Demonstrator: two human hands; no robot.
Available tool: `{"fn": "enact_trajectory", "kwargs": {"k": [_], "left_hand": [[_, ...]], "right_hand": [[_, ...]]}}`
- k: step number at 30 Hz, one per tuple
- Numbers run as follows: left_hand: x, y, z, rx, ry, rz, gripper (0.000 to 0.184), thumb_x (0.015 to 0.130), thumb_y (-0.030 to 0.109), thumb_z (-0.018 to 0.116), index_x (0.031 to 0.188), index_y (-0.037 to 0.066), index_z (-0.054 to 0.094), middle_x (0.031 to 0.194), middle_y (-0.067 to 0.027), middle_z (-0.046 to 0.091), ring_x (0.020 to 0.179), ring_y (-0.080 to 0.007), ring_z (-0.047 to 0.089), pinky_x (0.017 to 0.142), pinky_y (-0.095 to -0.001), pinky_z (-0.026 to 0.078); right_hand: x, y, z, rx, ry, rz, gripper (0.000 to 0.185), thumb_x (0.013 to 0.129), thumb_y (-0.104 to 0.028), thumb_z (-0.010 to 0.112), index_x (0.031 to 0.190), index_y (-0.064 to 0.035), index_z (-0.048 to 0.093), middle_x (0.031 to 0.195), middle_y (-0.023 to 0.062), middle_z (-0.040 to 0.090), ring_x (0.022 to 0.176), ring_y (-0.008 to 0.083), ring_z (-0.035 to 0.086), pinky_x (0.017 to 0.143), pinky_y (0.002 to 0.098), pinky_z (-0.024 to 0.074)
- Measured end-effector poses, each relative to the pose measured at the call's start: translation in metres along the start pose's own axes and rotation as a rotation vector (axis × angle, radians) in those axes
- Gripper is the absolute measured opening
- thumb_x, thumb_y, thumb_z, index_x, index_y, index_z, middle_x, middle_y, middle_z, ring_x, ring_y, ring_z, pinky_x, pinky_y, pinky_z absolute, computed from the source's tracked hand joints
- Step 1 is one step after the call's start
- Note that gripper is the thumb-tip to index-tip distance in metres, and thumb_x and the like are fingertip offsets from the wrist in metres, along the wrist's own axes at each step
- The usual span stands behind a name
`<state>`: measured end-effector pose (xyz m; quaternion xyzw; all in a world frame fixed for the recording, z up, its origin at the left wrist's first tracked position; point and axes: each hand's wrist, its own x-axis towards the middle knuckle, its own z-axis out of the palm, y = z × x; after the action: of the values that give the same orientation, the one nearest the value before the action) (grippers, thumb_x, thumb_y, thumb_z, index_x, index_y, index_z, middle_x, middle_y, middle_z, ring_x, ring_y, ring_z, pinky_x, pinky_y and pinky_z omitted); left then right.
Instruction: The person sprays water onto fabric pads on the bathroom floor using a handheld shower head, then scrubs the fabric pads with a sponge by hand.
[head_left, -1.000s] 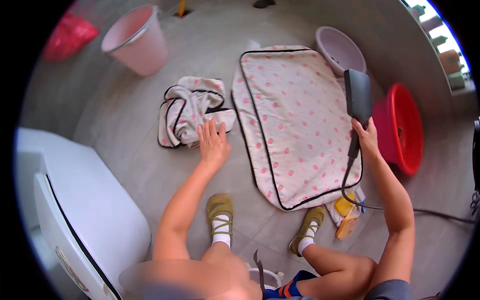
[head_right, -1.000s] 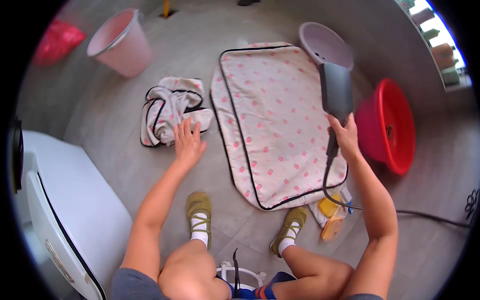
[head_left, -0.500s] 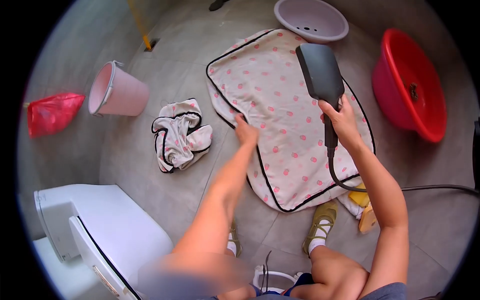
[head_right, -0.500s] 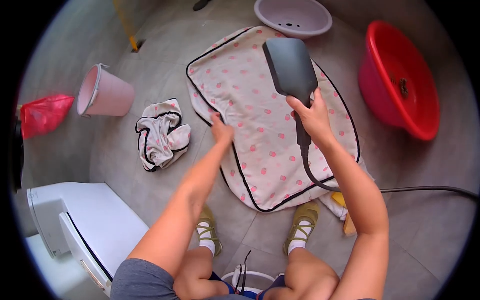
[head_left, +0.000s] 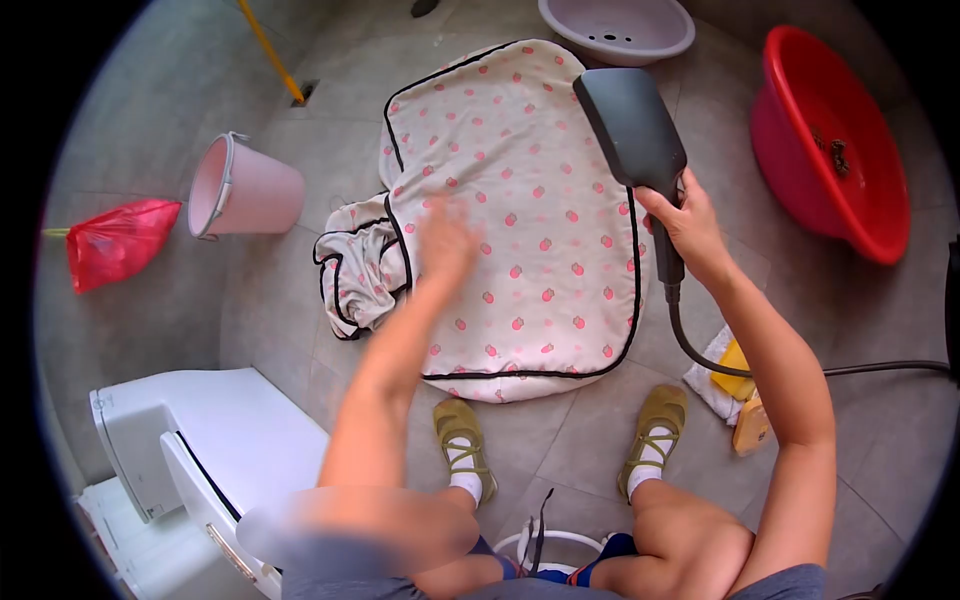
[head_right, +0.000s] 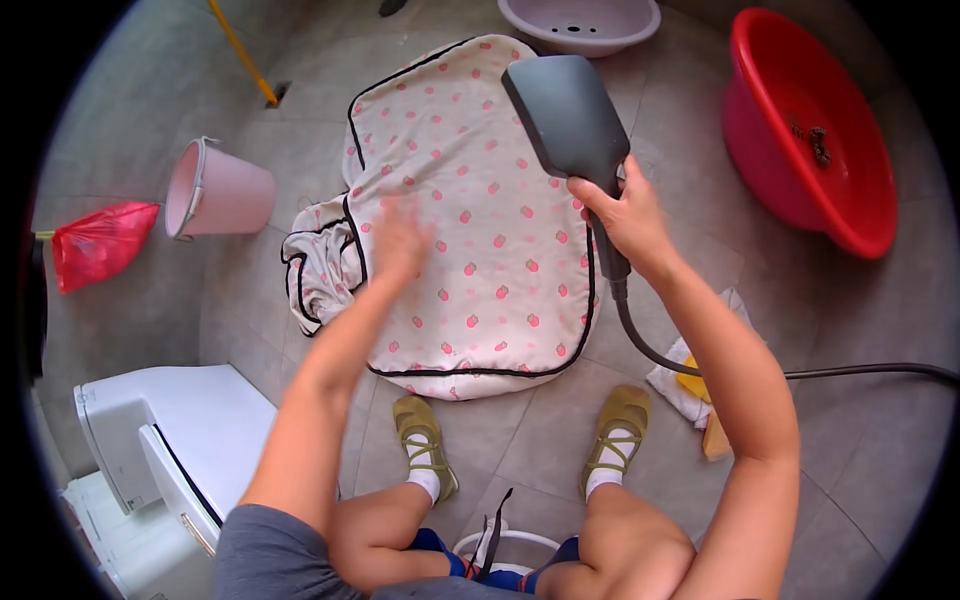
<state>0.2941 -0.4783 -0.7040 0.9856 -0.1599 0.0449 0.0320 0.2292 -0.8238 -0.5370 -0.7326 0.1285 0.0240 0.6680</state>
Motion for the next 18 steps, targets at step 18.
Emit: {"fn": "enact_trajectory", "kwargs": {"k": [18], "left_hand": [[-0.005, 0.266, 0.012, -0.755, 0.059, -0.263, 0.049, 0.079, 0.03, 0.073, 0.112, -0.002, 0.058, 0.115, -0.0215, 0.055, 0.106, -0.0372, 0.053, 0.091, -0.043, 0.044]], "right_hand": [[0.011, 0.012, -0.043, 0.127, 0.137, 0.01, 0.037, 0.084, -0.025, 0.073, 0.106, -0.0054, 0.052, 0.079, 0.0005, 0.057, 0.062, 0.0088, 0.055, 0.058, 0.0244, 0.0458]]}}
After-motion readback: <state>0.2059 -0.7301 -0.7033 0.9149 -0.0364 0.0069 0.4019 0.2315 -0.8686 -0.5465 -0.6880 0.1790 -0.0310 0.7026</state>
